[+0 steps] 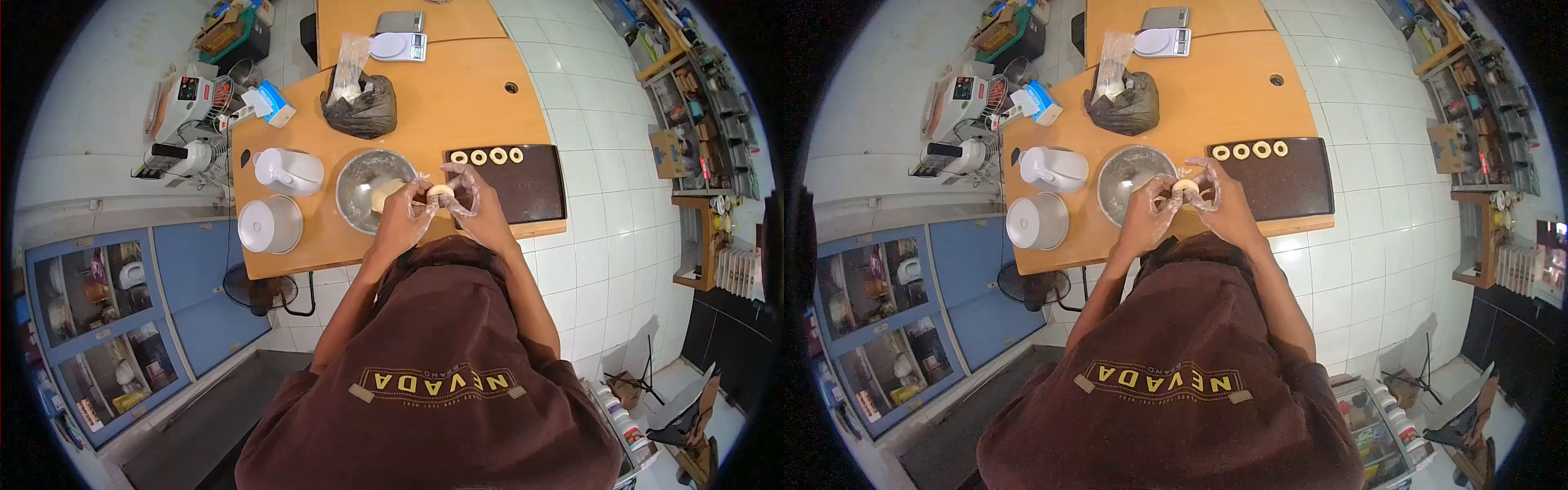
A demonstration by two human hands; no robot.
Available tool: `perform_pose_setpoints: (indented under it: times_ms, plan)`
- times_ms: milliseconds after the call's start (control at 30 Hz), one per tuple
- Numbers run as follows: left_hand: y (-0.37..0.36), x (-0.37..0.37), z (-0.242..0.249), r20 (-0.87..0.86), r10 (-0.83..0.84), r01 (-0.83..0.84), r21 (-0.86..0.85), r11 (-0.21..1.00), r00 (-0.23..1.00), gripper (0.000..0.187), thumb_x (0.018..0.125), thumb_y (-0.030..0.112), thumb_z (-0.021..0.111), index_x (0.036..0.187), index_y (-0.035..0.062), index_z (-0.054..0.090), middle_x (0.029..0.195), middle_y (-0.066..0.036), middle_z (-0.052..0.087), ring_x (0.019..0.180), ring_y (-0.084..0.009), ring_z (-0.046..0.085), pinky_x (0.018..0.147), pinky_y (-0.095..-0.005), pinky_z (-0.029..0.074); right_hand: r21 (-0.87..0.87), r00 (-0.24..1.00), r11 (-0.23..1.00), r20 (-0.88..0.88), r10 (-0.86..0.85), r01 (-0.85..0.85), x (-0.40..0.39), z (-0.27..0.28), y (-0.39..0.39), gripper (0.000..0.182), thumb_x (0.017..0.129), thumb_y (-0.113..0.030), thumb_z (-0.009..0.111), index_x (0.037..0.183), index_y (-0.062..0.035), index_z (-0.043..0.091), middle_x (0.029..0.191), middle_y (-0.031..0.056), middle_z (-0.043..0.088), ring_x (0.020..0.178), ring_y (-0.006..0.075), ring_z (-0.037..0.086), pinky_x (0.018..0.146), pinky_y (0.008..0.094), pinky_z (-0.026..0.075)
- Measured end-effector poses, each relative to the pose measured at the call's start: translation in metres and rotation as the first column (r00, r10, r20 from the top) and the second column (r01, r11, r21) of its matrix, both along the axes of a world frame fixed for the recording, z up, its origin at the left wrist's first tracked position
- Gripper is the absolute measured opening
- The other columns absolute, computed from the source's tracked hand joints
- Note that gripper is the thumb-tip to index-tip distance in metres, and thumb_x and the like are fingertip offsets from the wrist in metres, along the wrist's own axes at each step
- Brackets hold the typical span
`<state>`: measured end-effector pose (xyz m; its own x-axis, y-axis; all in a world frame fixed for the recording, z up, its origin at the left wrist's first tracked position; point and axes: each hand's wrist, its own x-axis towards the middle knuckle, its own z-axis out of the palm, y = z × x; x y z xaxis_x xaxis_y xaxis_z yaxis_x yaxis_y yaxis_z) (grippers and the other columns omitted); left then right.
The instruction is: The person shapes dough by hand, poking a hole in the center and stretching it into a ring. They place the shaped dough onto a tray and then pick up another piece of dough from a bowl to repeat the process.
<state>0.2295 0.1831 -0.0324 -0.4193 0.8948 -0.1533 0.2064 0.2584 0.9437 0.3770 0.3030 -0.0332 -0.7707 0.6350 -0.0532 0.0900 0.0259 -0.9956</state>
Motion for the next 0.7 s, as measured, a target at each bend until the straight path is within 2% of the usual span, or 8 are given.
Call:
perform_pose_setpoints:
  times_ms: [33,133,167,233,367,533,633,700]
  plan:
    - [0.0,-0.001,-0.001,0.04,0.008,-0.009,0.014,1.0,0.999,0.02,0.099,0.003,0.064,0.117,-0.0037,0.064,0.102,-0.008,0.071,0.094,-0.0122,0.067,0.084,-0.0303,0.054,0.019,1.0,1.0,0.016,0.016,-0.016,0.0,0.0,0.0,0.051,0.091,0.002,0.071,0.139,-0.0041,0.055,0.098,0.0132,0.07,0.091,0.019,0.069,0.085,0.0347,0.055]
    - [-0.001,-0.007,-0.014,0.22,0.03,-0.038,0.034,0.999,0.975,0.022,0.1,0.004,0.063,0.121,-0.0013,0.063,0.106,-0.008,0.07,0.098,-0.0135,0.067,0.086,-0.0311,0.054,0.018,0.992,0.994,0.051,0.111,-0.112,0.001,0.008,0.0,0.051,0.094,0.005,0.067,0.142,-0.0045,0.054,0.099,0.0039,0.062,0.091,0.0095,0.059,0.077,0.0262,0.052]
    - [-0.003,-0.008,-0.019,0.287,0.037,-0.049,0.037,0.998,0.957,0.023,0.1,0.004,0.063,0.123,-0.0004,0.062,0.109,-0.008,0.07,0.1,-0.0141,0.067,0.087,-0.0316,0.055,0.019,0.992,0.993,0.051,0.114,-0.115,0.001,0.008,0.0,0.051,0.092,0.004,0.069,0.141,-0.0045,0.054,0.098,0.0065,0.064,0.091,0.0122,0.061,0.079,0.0284,0.052]
    - [-0.005,-0.01,-0.019,0.54,0.097,-0.111,-0.006,0.994,0.836,0.027,0.101,0.008,0.064,0.127,0.0008,0.06,0.116,-0.01,0.068,0.106,-0.0161,0.067,0.089,-0.0335,0.057,0.023,0.991,0.992,0.05,0.121,-0.122,0.0,0.005,0.001,0.052,0.089,0.001,0.071,0.139,-0.0045,0.056,0.097,0.0117,0.069,0.09,0.0176,0.066,0.084,0.0327,0.053]
    - [-0.015,-0.013,-0.02,0.809,0.045,-0.17,0.068,0.983,0.587,0.034,0.103,0.014,0.064,0.134,0.0011,0.056,0.128,-0.013,0.065,0.114,-0.0189,0.066,0.091,-0.0365,0.059,-0.075,0.998,0.995,-0.007,0.059,-0.059,-0.005,-0.005,0.001,0.049,0.093,-0.002,0.071,0.14,-0.0054,0.055,0.098,0.0077,0.069,0.091,0.0133,0.065,0.081,0.0301,0.052]
    - [-0.017,-0.013,-0.028,0.655,0.044,-0.114,0.064,0.991,0.754,0.038,0.103,0.017,0.066,0.136,0.0007,0.055,0.125,-0.011,0.067,0.11,-0.0172,0.067,0.091,-0.034,0.059,-0.163,0.996,0.986,-0.084,0.028,-0.041,-0.014,-0.005,-0.004,0.046,0.098,-0.006,0.07,0.141,-0.0053,0.054,0.101,0.0051,0.068,0.094,0.0113,0.064,0.083,0.0299,0.052]
    - [-0.018,-0.014,-0.026,0.556,0.068,-0.114,0.049,0.992,0.829,0.037,0.102,0.016,0.067,0.133,-0.0016,0.057,0.122,-0.01,0.068,0.107,-0.0161,0.068,0.091,-0.0334,0.059,-0.139,0.995,0.987,-0.077,0.069,-0.08,-0.015,0.0,-0.004,0.047,0.098,0.0,0.068,0.142,-0.0033,0.052,0.101,0.0009,0.063,0.095,0.0071,0.06,0.086,0.0241,0.05]
    - [-0.019,-0.013,-0.021,0.513,0.115,-0.161,0.045,0.986,0.851,0.035,0.102,0.014,0.067,0.131,-0.0033,0.058,0.119,-0.01,0.068,0.106,-0.0157,0.068,0.092,-0.0332,0.059,-0.122,0.994,0.989,-0.088,0.072,-0.082,-0.017,-0.002,-0.006,0.046,0.097,-0.004,0.072,0.14,-0.004,0.055,0.106,0.0038,0.066,0.099,0.0105,0.063,0.087,0.0289,0.052]
